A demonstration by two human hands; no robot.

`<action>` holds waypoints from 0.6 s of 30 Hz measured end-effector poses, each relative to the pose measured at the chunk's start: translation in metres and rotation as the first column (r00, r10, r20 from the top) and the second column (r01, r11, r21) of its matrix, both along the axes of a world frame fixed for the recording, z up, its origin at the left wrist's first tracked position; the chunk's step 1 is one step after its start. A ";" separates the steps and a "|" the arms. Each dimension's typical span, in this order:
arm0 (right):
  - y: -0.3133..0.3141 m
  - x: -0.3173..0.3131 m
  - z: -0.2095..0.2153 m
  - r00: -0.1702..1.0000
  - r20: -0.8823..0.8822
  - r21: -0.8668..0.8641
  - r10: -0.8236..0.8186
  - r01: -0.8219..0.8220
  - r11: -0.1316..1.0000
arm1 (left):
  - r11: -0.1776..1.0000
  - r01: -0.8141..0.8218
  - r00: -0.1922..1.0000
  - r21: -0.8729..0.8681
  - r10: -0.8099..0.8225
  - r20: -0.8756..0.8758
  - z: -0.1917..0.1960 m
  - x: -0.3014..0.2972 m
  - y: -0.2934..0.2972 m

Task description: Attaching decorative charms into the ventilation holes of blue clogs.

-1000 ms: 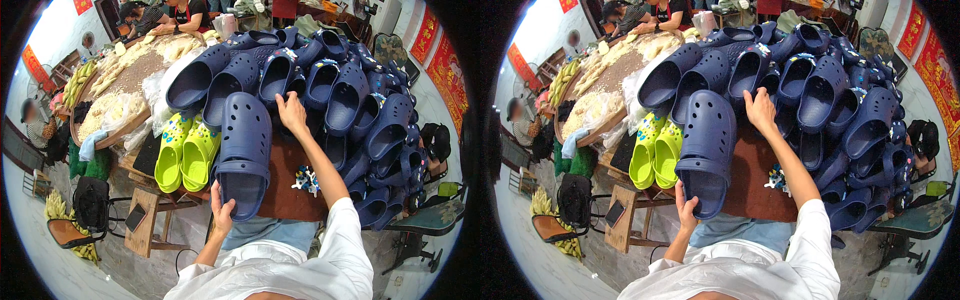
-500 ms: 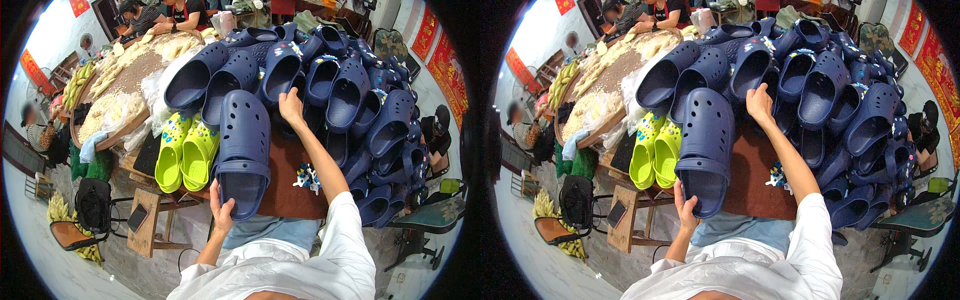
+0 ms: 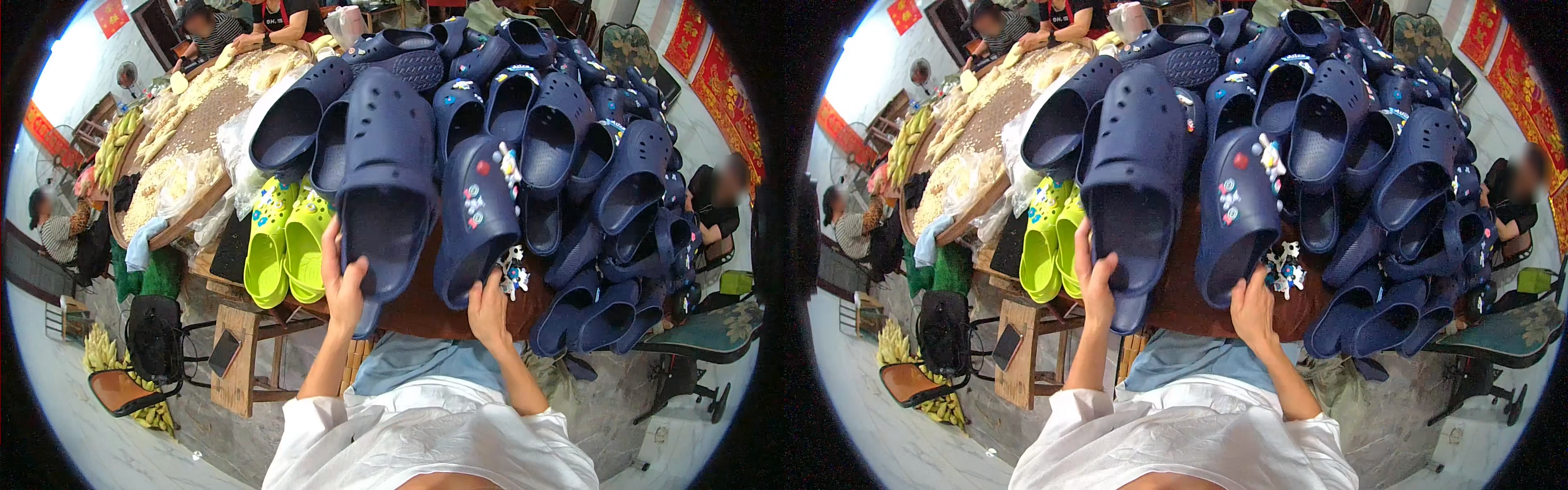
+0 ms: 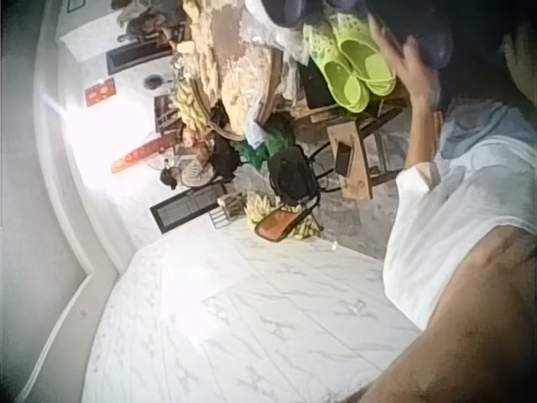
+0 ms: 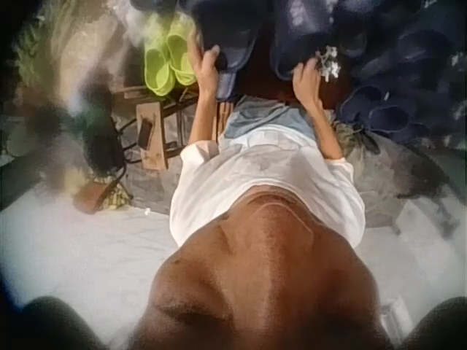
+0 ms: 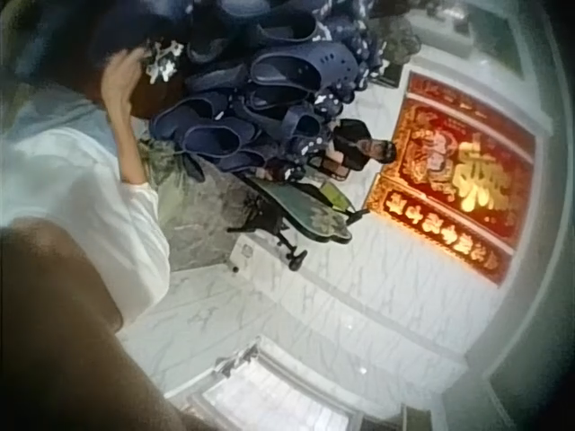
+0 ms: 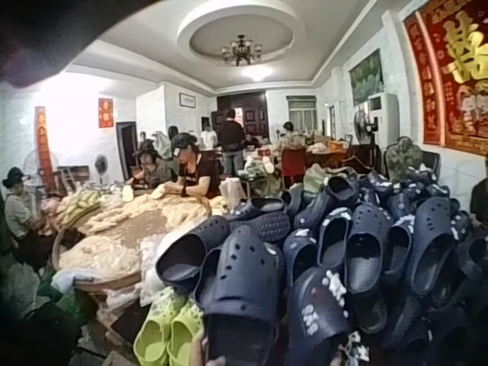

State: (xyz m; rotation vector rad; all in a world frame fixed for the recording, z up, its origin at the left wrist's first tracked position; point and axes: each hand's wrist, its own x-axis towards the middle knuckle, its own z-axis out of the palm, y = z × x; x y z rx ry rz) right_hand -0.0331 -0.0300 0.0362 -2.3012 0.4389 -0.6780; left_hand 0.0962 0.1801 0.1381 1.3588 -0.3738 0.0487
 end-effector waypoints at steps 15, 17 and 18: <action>0.010 -0.073 -0.009 0.923 -0.352 0.057 0.154 -0.144 0.988 | 0.963 0.221 0.924 -0.156 -0.258 -0.283 -0.014 0.144 -0.136; 0.014 -0.074 -0.013 0.929 -0.335 0.052 0.157 -0.148 0.988 | 0.946 0.209 0.877 -0.250 -0.294 -0.381 -0.017 0.154 -0.145; 0.017 -0.073 -0.014 0.925 -0.343 0.063 0.161 -0.149 0.987 | 0.917 0.189 0.823 -0.352 -0.343 -0.452 -0.017 0.158 -0.151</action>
